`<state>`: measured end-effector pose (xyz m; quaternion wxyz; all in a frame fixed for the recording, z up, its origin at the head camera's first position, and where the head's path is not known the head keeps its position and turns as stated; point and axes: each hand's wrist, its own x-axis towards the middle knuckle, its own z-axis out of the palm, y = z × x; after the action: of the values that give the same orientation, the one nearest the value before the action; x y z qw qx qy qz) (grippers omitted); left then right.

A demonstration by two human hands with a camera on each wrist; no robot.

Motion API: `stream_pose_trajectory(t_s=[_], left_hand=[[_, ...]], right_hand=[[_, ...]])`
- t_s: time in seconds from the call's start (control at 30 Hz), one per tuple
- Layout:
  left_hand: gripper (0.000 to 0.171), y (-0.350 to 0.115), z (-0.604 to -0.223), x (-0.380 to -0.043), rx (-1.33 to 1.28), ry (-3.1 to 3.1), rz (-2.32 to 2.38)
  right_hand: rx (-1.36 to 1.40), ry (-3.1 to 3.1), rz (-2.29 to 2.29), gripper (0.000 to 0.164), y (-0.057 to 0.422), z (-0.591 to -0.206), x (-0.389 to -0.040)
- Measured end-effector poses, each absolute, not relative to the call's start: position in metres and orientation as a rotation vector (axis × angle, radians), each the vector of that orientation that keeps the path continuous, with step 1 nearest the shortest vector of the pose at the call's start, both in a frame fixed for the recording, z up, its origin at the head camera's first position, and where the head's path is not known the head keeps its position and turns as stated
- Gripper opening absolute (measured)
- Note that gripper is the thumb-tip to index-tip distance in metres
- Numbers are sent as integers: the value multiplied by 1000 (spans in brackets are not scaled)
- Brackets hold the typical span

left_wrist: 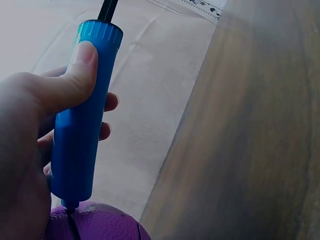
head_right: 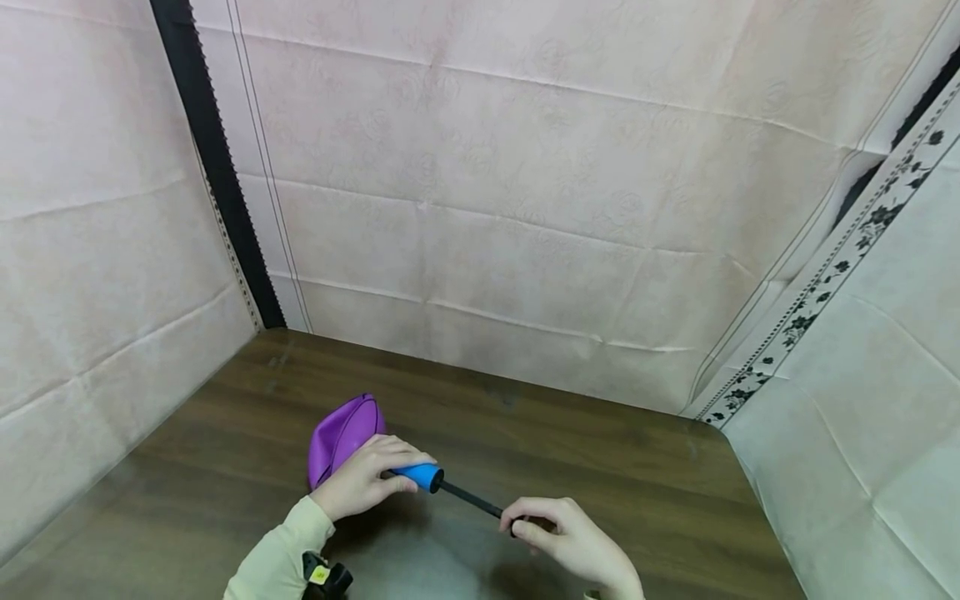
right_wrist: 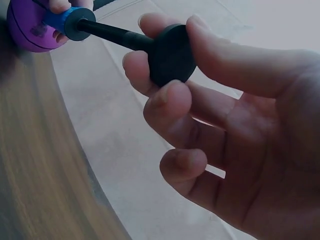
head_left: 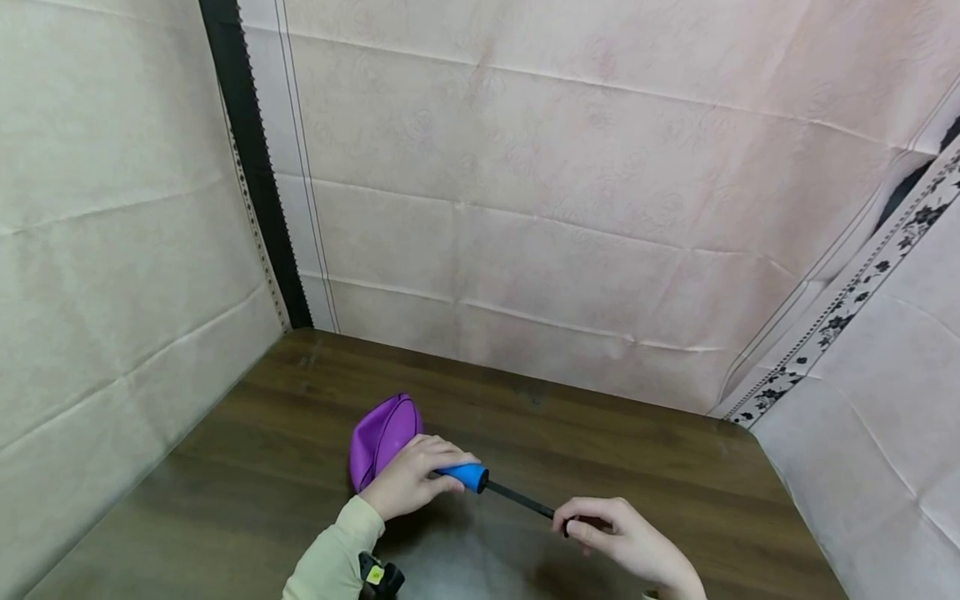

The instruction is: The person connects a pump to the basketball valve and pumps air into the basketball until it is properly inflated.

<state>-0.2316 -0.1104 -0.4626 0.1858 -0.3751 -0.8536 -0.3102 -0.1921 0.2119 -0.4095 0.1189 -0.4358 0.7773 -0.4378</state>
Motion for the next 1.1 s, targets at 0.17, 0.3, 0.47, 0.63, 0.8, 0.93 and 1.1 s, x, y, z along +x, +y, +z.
stream_pose_trajectory(t_s=[0.17, 0.3, 0.47, 0.63, 0.8, 0.93, 1.1], left_hand=[[37, -106, -464, -231, -1004, -2415, -859], [38, -93, -470, -227, -1026, -2453, -898], [38, -78, -478, -220, -1074, -2485, -986], [37, -71, -481, -217, -1062, -2422, -923], [35, -74, -477, -216, -1053, -2389, -860], [34, -75, -473, -218, -1027, -2458, -879], [34, -78, -470, -219, -994, -2477, -855]], right_hand=[[-1222, 2268, -1397, 17, 203, -415, -196], [-925, 2164, -1570, 20, 186, -420, -197], [-801, 2151, -1583, 29, 164, -428, -199], [-840, 2191, -1541, 26, 158, -436, -202], [-811, 2161, -1527, 27, 162, -436, -203], [-723, 2195, -1518, 31, 162, -432, -203], [-709, 2211, -1518, 34, 168, -426, -204]])
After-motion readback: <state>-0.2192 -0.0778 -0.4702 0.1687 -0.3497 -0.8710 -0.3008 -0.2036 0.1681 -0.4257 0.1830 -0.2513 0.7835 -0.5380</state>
